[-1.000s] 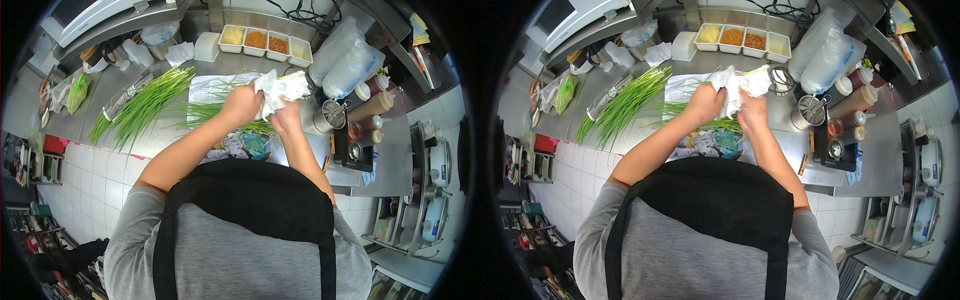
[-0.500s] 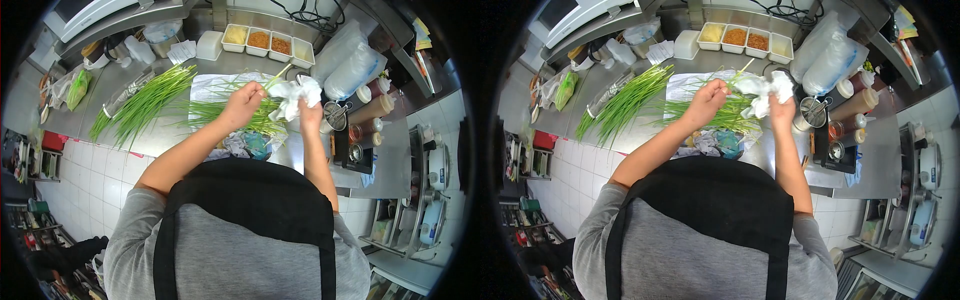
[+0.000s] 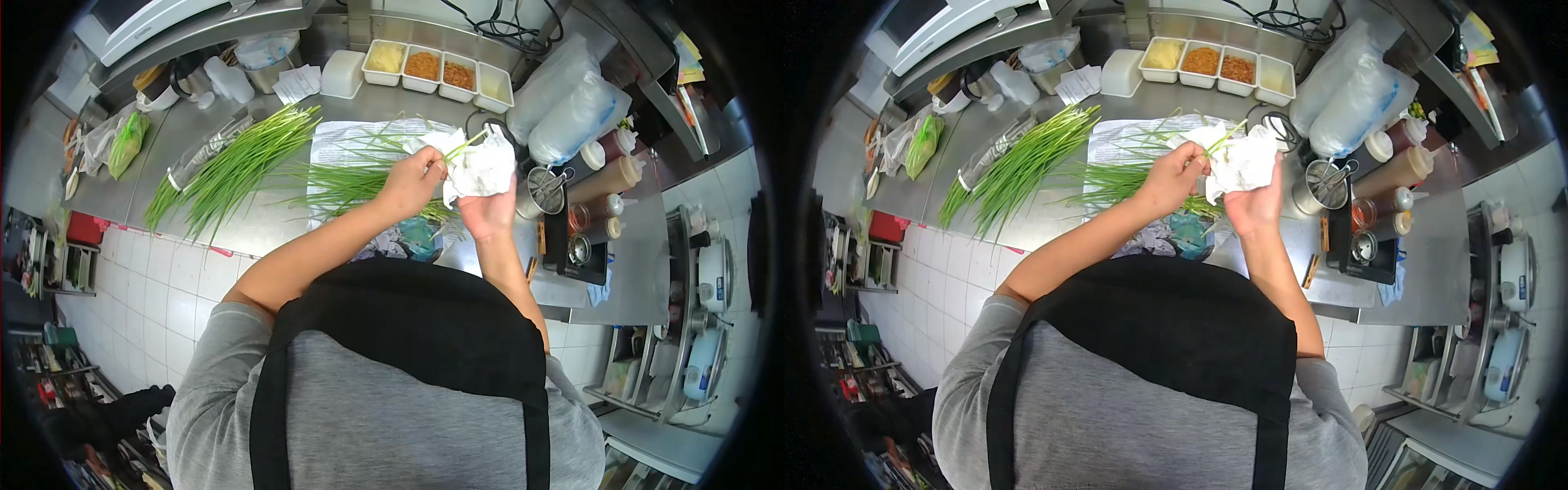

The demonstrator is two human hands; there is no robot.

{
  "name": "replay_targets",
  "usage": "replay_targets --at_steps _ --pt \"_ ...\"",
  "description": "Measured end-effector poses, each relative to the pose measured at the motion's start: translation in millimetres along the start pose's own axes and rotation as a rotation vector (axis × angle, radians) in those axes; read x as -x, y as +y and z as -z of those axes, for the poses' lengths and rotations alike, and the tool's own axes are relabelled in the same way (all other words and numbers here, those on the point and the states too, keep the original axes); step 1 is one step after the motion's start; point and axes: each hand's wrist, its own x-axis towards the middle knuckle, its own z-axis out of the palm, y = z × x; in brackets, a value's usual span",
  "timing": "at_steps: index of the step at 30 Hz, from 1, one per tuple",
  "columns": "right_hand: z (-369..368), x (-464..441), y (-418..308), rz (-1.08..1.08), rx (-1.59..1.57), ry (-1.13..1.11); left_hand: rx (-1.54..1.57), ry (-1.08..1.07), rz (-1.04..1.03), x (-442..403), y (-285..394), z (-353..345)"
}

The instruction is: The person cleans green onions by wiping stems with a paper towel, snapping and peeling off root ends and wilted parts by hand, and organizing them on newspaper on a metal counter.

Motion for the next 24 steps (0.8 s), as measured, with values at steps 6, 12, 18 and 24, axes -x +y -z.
replay_targets --at_steps 6,12,18,24 --pt "1.3 5.9 33.1 0.352 0.482 0.084 -0.270 0.109 -0.191 9.6 7.0 -4.2" --pt "-3.4 -23.8 5.8 0.486 0.460 0.266 -0.397 0.054 -0.236 15.2 3.9 -5.0" --pt "12.4 -41.4 -33.4 0.571 0.410 0.302 -0.253 0.047 -0.040 18.4 4.6 3.0" --pt "13.6 4.9 30.0 0.461 0.474 0.194 -0.200 0.143 -0.125 10.8 -2.1 -0.8"
